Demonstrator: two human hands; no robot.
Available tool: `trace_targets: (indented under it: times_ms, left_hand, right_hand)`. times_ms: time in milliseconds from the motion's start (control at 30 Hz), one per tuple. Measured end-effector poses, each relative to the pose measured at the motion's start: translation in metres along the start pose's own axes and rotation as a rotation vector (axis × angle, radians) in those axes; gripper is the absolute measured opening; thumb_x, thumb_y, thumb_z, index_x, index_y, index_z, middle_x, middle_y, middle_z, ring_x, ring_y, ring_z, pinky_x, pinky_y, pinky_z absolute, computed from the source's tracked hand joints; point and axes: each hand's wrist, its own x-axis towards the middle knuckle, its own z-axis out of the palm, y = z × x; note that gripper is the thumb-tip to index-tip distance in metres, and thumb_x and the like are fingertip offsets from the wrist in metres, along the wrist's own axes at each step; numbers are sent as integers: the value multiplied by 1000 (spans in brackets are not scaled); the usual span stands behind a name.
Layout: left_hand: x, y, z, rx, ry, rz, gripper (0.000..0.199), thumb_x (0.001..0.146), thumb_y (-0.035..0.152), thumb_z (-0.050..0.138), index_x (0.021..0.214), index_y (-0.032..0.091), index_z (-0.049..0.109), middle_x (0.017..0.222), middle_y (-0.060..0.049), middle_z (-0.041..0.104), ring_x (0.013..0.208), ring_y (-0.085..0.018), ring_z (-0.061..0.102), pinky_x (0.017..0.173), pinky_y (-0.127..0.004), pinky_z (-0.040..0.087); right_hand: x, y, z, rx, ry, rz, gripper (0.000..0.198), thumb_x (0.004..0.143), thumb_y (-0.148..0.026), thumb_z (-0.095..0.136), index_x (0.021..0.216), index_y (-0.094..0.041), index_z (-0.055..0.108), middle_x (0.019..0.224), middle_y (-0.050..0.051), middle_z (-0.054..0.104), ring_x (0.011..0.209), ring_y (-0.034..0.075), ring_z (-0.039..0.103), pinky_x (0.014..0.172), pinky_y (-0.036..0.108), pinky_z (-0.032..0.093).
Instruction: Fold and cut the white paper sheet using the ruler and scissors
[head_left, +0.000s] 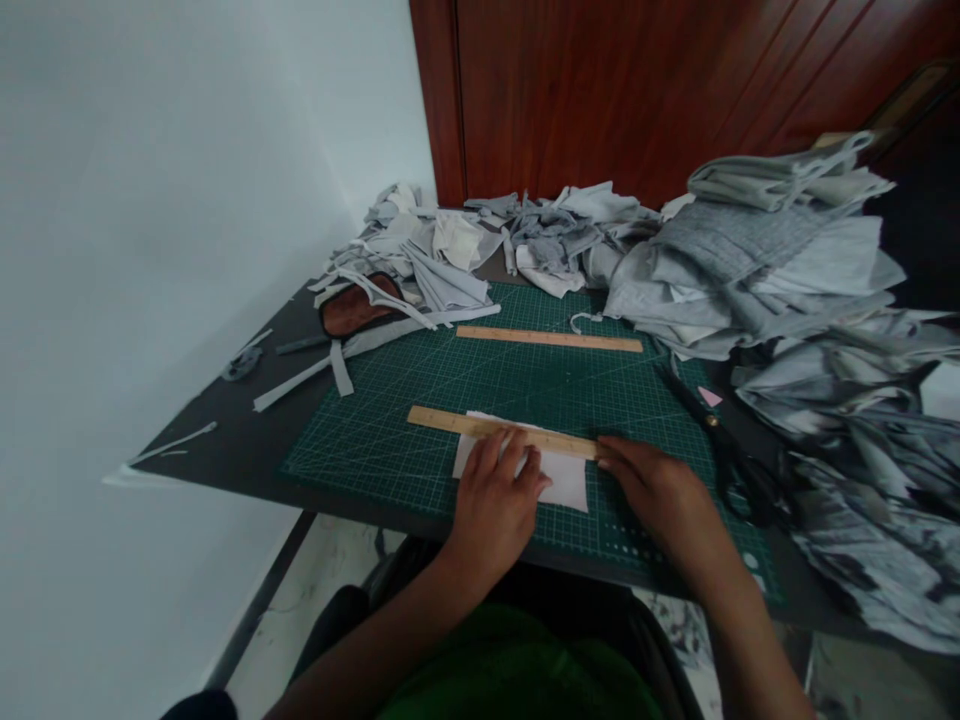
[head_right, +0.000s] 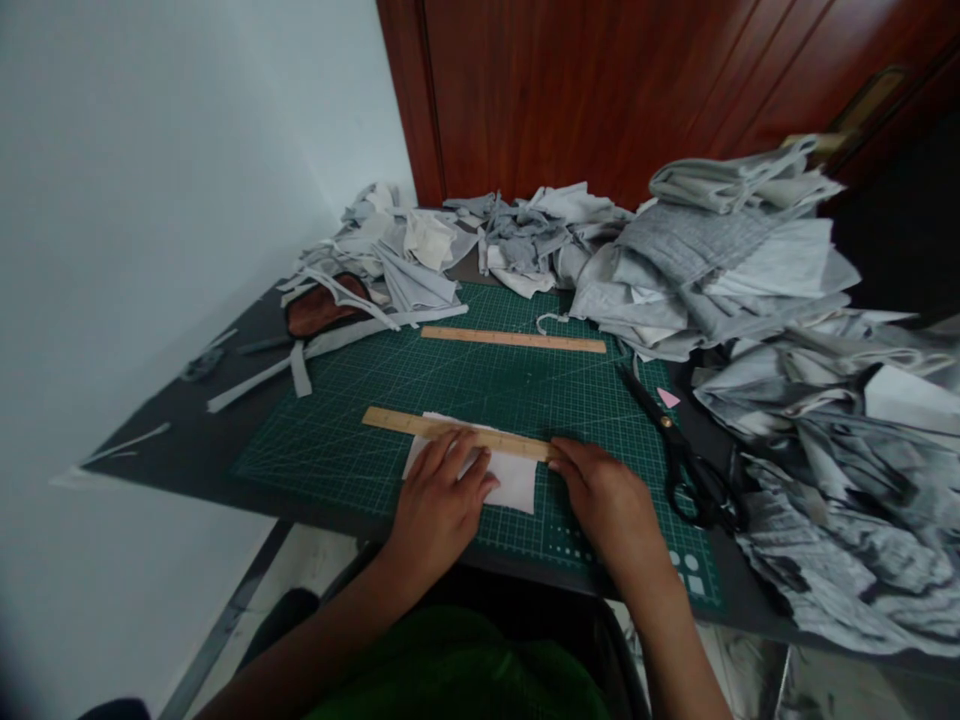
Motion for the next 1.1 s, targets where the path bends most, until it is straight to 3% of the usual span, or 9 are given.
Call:
trace_targets:
  times_ms: [167, 367, 967, 1100]
  left_hand:
    - [-2, -2, -3, -113, 41, 23, 17, 98, 22, 61, 113, 19, 70, 124, -8, 68, 119, -29, 59, 100, -46, 53]
    - [-1, 0, -6, -160, -74, 145, 19, 96, 32, 68, 110, 19, 70, 112, -6, 72, 114, -28, 59, 92, -46, 50]
    - [-1, 2, -4, -154, -61, 135, 14, 97, 29, 66, 105, 19, 72, 110, -5, 72, 111, -27, 61, 89, -45, 47]
    - [-1, 2, -4, -154, -67, 129, 14, 97, 29, 67, 106, 20, 71, 110, -5, 71, 112, -27, 61, 90, -45, 48]
  right_hand:
    - [1, 0, -1, 28, -8, -1, 32, 102, -31, 53, 126, -21, 72, 123, 10, 77, 107, 31, 75, 96, 45, 58]
    - [1, 0, 1, 28, 2, -8, 32, 102, -31, 52, 126, -21, 72, 123, 10, 77, 107, 30, 75, 94, 44, 59]
    - [0, -3, 0, 36, 25, 4, 34, 102, -32, 52, 128, -19, 69, 122, 12, 77, 106, 31, 75, 95, 45, 58]
    - [-3, -14, -5, 89, -23, -109, 40, 99, -33, 58, 136, -19, 63, 124, 14, 76, 105, 30, 75, 92, 44, 59]
